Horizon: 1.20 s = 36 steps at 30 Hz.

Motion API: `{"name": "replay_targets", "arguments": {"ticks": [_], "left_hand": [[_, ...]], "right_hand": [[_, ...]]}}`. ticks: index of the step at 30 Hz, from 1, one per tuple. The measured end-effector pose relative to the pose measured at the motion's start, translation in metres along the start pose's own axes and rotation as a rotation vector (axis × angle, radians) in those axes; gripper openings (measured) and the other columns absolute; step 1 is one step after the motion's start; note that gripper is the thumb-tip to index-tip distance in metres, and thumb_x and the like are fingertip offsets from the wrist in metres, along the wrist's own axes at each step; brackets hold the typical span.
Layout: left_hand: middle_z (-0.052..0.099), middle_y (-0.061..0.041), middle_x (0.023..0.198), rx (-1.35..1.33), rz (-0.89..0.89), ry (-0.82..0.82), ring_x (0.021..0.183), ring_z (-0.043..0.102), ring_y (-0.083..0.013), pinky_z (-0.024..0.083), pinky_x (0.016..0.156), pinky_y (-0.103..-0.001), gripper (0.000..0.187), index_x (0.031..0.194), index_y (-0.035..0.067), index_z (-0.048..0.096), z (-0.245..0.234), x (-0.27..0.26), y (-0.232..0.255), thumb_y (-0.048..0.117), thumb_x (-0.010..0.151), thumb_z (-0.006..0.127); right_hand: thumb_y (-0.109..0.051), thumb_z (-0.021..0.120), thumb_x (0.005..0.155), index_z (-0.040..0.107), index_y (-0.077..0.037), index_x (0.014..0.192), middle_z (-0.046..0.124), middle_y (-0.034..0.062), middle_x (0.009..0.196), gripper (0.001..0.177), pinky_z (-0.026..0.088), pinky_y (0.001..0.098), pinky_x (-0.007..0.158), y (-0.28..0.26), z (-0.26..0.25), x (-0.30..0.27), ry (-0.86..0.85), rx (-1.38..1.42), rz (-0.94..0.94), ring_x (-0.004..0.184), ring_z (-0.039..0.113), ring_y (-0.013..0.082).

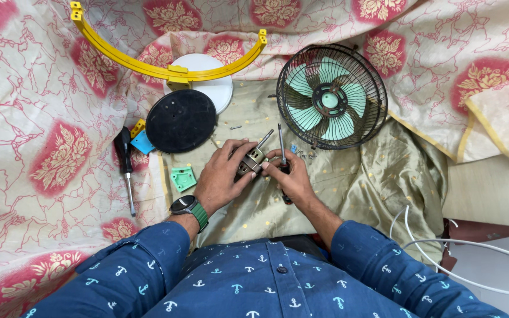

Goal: The person uses a screwdriver to remove screws from a fan motor housing, then handles the fan blade and cage. The person continues to manipulate the motor housing and blade components on a patterned cloth surface.

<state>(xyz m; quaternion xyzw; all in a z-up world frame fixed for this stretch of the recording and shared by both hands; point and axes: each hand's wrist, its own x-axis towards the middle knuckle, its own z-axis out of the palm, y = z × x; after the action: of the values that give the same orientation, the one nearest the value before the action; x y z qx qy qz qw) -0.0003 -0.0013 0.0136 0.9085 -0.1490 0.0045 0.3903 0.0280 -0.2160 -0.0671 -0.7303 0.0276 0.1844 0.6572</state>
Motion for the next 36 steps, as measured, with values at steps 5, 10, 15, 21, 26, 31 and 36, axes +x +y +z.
{"name": "replay_targets", "arguments": {"ticks": [5,10,15,21,26,31,36], "left_hand": [[0.052,-0.010,0.134,0.004,0.015,-0.002,0.118,0.058,-0.0356,0.051,0.100,-0.045,0.064,0.142,0.014,0.053,-0.002,0.003,0.002,0.020,0.083,0.076],[0.050,-0.011,0.131,0.035,-0.050,-0.082,0.116,0.058,-0.0359,0.052,0.098,-0.046,0.063,0.140,0.015,0.051,-0.004,0.010,0.003,0.022,0.082,0.077],[0.049,-0.011,0.133,0.065,-0.005,-0.072,0.118,0.055,-0.0377,0.051,0.099,-0.047,0.064,0.140,0.013,0.049,-0.004,0.006,0.004,0.022,0.083,0.077],[0.046,-0.012,0.140,0.078,-0.012,-0.066,0.116,0.054,-0.0401,0.050,0.099,-0.049,0.067,0.140,0.011,0.047,-0.004,0.005,0.005,0.021,0.080,0.077],[0.045,-0.008,0.145,0.061,-0.067,-0.129,0.115,0.054,-0.0393,0.050,0.099,-0.048,0.067,0.140,0.013,0.046,-0.005,0.007,0.005,0.021,0.080,0.076],[0.047,-0.008,0.146,0.079,-0.030,-0.135,0.113,0.055,-0.0392,0.048,0.101,-0.047,0.069,0.141,0.011,0.044,-0.004,0.009,0.003,0.021,0.081,0.076],[0.048,-0.008,0.146,0.079,-0.039,-0.132,0.114,0.055,-0.0386,0.047,0.102,-0.046,0.068,0.141,0.012,0.045,-0.001,0.009,0.003,0.021,0.081,0.075]], "right_hand": [[-0.021,0.078,0.088,0.067,-0.003,0.112,0.074,0.0023,0.077,0.032,0.038,0.0215,0.044,0.002,0.000,0.001,0.009,-0.004,0.018,0.052,0.052,0.0044],[-0.024,0.079,0.094,0.067,-0.002,0.117,0.076,0.0031,0.082,0.033,0.043,0.0191,0.053,0.005,0.000,0.001,-0.018,0.003,-0.094,0.063,0.058,0.0014],[-0.026,0.080,0.089,0.066,-0.003,0.112,0.071,0.0022,0.075,0.034,0.033,0.0223,0.041,-0.005,0.005,-0.002,0.024,0.020,0.083,0.047,0.046,0.0037],[-0.028,0.076,0.091,0.069,-0.005,0.107,0.071,0.0028,0.072,0.028,0.034,0.0209,0.042,-0.021,0.006,-0.003,0.011,0.009,0.072,0.047,0.048,0.0028],[-0.026,0.080,0.088,0.069,-0.005,0.107,0.073,0.0029,0.075,0.030,0.042,0.0220,0.053,-0.018,0.002,0.001,0.009,-0.095,0.021,0.061,0.058,0.0046],[-0.026,0.080,0.088,0.067,-0.003,0.108,0.073,0.0042,0.076,0.033,0.051,0.0228,0.066,-0.013,0.005,0.003,0.014,-0.086,-0.006,0.072,0.069,0.0082],[-0.023,0.078,0.089,0.067,-0.003,0.113,0.076,0.0032,0.079,0.033,0.053,0.0240,0.073,-0.016,-0.006,0.000,-0.062,-0.115,-0.055,0.079,0.072,0.0084]]}}
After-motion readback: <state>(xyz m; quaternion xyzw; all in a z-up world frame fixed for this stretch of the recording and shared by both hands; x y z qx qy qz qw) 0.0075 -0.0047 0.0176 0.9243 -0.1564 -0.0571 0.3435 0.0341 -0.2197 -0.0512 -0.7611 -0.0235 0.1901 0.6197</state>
